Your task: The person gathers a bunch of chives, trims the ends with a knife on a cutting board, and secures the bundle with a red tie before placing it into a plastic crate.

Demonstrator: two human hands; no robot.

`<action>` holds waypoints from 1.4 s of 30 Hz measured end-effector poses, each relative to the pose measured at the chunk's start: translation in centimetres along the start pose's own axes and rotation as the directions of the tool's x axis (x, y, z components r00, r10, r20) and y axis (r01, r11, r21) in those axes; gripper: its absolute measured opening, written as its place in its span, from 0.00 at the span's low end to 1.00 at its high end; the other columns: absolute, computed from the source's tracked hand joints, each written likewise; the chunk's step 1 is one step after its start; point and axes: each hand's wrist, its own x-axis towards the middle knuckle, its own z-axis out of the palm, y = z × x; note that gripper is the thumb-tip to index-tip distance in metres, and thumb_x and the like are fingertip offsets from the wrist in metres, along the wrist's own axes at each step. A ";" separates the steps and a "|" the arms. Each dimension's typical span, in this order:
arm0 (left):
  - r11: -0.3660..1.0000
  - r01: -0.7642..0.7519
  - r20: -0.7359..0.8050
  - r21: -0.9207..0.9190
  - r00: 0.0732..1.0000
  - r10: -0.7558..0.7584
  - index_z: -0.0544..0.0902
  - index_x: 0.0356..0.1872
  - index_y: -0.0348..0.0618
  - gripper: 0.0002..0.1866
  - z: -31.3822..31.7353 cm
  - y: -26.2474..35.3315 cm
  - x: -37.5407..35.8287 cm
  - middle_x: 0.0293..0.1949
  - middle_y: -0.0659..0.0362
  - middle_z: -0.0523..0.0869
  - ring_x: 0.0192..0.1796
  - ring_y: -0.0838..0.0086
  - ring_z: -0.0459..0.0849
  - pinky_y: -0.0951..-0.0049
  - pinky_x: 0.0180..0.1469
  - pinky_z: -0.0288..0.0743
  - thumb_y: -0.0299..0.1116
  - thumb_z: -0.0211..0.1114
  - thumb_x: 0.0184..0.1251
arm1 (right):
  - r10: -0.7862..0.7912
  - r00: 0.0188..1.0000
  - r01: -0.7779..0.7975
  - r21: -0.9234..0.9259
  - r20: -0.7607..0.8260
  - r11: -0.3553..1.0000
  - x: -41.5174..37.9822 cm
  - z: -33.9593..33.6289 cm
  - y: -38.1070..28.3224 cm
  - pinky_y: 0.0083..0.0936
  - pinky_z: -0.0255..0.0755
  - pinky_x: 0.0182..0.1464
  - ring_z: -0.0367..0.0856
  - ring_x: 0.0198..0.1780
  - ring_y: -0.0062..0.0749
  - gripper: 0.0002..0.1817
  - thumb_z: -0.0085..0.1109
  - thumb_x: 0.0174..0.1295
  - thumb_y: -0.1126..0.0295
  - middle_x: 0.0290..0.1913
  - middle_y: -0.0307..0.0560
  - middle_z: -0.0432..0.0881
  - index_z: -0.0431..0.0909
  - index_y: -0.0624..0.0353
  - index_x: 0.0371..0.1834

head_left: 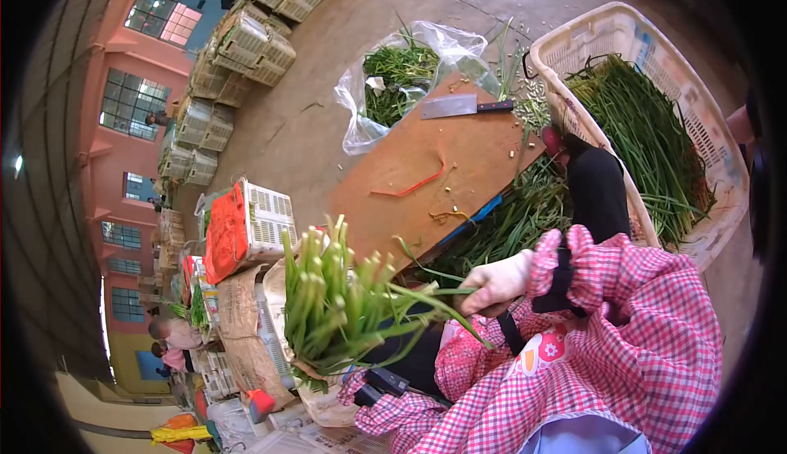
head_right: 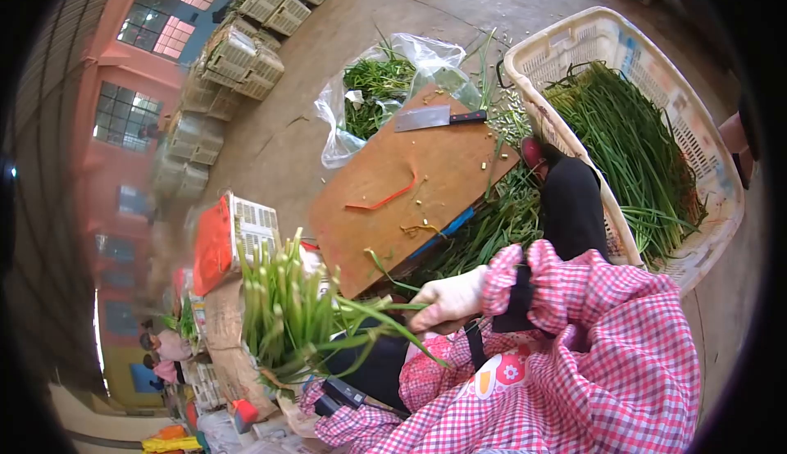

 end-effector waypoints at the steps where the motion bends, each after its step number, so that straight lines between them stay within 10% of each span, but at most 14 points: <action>1: 0.987 0.082 -0.023 -0.136 0.996 -0.085 0.66 0.66 0.40 0.33 0.8 0.2 -0.4 0.66 0.50 0.69 0.68 0.57 0.65 0.55 0.70 0.54 0.48 0.57 0.64 | 0.024 0.999 -0.023 0.032 -0.033 0.999 -1.5 0.2 -0.5 0.14 0.54 0.21 0.60 0.20 0.12 0.15 0.49 0.71 0.59 0.20 0.26 0.66 0.77 0.59 0.40; 7: 0.944 0.154 -0.178 -0.291 0.961 -0.212 0.65 0.68 0.40 0.35 3.3 0.3 -1.2 0.69 0.50 0.65 0.70 0.54 0.61 0.52 0.73 0.49 0.54 0.53 0.66 | 0.029 0.979 -0.018 0.060 -0.202 0.998 -10.6 -0.7 -2.6 0.18 0.65 0.27 0.73 0.24 0.21 0.21 0.57 0.65 0.54 0.25 0.36 0.78 0.79 0.63 0.46; 9: 0.958 0.142 -0.137 -0.251 0.974 -0.180 0.64 0.69 0.42 0.37 2.4 0.0 -0.3 0.70 0.51 0.64 0.71 0.54 0.60 0.52 0.73 0.47 0.56 0.53 0.65 | 0.020 0.950 -0.280 -0.823 -0.311 0.494 -10.5 -0.2 -3.9 0.28 0.71 0.29 0.80 0.26 0.36 0.25 0.63 0.58 0.49 0.26 0.44 0.82 0.79 0.60 0.46; 10: 0.966 0.142 -0.131 -0.216 0.976 -0.173 0.64 0.69 0.43 0.37 1.9 -0.2 0.0 0.70 0.52 0.64 0.71 0.55 0.60 0.52 0.73 0.47 0.56 0.53 0.65 | 0.306 0.829 -0.505 -0.861 -0.468 0.051 -9.8 0.4 -4.9 0.39 0.75 0.39 0.83 0.39 0.47 0.30 0.68 0.49 0.47 0.36 0.48 0.84 0.78 0.57 0.48; 11: 0.974 0.142 -0.124 -0.179 0.978 -0.166 0.64 0.69 0.43 0.37 2.1 -0.1 -0.2 0.71 0.52 0.63 0.71 0.55 0.60 0.52 0.73 0.47 0.57 0.52 0.65 | 0.305 0.829 -0.506 -0.861 -0.469 0.051 -9.7 0.1 -4.5 0.39 0.75 0.39 0.83 0.39 0.47 0.30 0.68 0.49 0.47 0.36 0.48 0.84 0.78 0.57 0.48; 13: 0.968 0.170 -0.146 -0.183 0.969 -0.198 0.64 0.69 0.44 0.37 3.7 0.7 -1.8 0.71 0.53 0.64 0.71 0.56 0.60 0.53 0.73 0.47 0.57 0.52 0.65 | -0.277 0.919 -0.315 -0.945 -0.281 -0.086 -9.1 -1.4 -3.5 0.41 0.72 0.52 0.79 0.52 0.44 0.35 0.69 0.43 0.45 0.46 0.50 0.82 0.78 0.56 0.52; 18: 0.980 0.175 -0.139 -0.096 0.972 -0.188 0.66 0.68 0.44 0.37 2.5 0.6 -1.5 0.70 0.53 0.65 0.70 0.56 0.62 0.52 0.73 0.48 0.58 0.52 0.64 | -0.597 0.688 -0.098 -0.868 -0.412 0.486 -0.3 -1.6 -3.0 0.37 0.71 0.56 0.77 0.53 0.50 0.29 0.63 0.53 0.49 0.50 0.54 0.79 0.77 0.57 0.54; 24: 0.984 0.176 -0.141 -0.015 0.974 -0.176 0.73 0.63 0.43 0.35 2.5 0.9 -0.3 0.63 0.49 0.73 0.62 0.53 0.72 0.50 0.66 0.62 0.56 0.61 0.60 | -0.276 0.766 0.118 -0.294 -0.581 0.948 6.6 -1.4 -2.2 0.28 0.72 0.53 0.80 0.46 0.29 0.24 0.64 0.59 0.57 0.43 0.47 0.85 0.78 0.61 0.53; 30: 0.984 0.178 -0.098 0.007 0.979 -0.177 0.74 0.61 0.43 0.33 4.4 3.1 0.0 0.63 0.51 0.73 0.62 0.55 0.72 0.53 0.66 0.61 0.58 0.55 0.63 | -0.121 0.931 -0.043 -0.434 -0.344 0.900 -1.9 -6.2 -0.1 0.26 0.72 0.49 0.77 0.43 0.18 0.16 0.60 0.63 0.65 0.41 0.38 0.84 0.80 0.61 0.50; 31: 0.994 0.103 -0.145 0.038 0.985 -0.097 0.74 0.62 0.43 0.34 5.1 3.6 -0.3 0.63 0.51 0.73 0.62 0.55 0.71 0.54 0.66 0.61 0.58 0.55 0.63 | 0.005 0.943 -0.172 -0.476 -0.333 0.862 -4.0 -7.0 0.2 0.30 0.73 0.47 0.80 0.43 0.27 0.16 0.62 0.61 0.61 0.40 0.40 0.85 0.81 0.60 0.46; 33: 0.990 0.144 -0.139 0.011 0.980 -0.141 0.73 0.62 0.42 0.34 4.9 4.0 0.3 0.63 0.51 0.74 0.61 0.56 0.72 0.56 0.66 0.61 0.57 0.57 0.62 | 0.127 0.881 -0.455 -0.890 -0.455 -0.028 -6.5 -6.6 -0.2 0.39 0.74 0.49 0.82 0.44 0.46 0.26 0.67 0.49 0.54 0.38 0.52 0.83 0.80 0.58 0.49; 35: 0.997 0.047 -0.167 0.066 0.985 -0.036 0.71 0.64 0.40 0.35 4.2 3.8 2.0 0.65 0.51 0.72 0.65 0.56 0.69 0.58 0.69 0.56 0.56 0.55 0.64 | -0.197 0.914 -0.392 -0.898 -0.355 -0.202 -7.5 -6.0 0.4 0.41 0.73 0.50 0.81 0.43 0.48 0.36 0.68 0.47 0.56 0.40 0.54 0.82 0.71 0.56 0.61; 40: 0.990 0.117 -0.214 0.084 0.972 -0.097 0.72 0.64 0.45 0.32 7.4 3.7 -1.6 0.65 0.52 0.73 0.65 0.55 0.69 0.52 0.69 0.56 0.56 0.50 0.67 | -0.308 0.823 -0.198 -0.750 -0.477 0.631 -1.0 -0.5 -2.1 0.38 0.76 0.42 0.83 0.38 0.50 0.42 0.64 0.51 0.55 0.35 0.56 0.84 0.58 0.48 0.71; 42: 0.988 0.156 -0.177 0.006 0.972 -0.152 0.71 0.65 0.46 0.32 6.9 3.5 -1.2 0.66 0.52 0.72 0.66 0.55 0.69 0.51 0.69 0.56 0.56 0.49 0.68 | -0.259 0.851 0.032 -0.448 -0.456 0.893 2.5 0.3 -0.8 0.27 0.77 0.38 0.84 0.31 0.28 0.38 0.60 0.57 0.68 0.36 0.48 0.84 0.57 0.47 0.73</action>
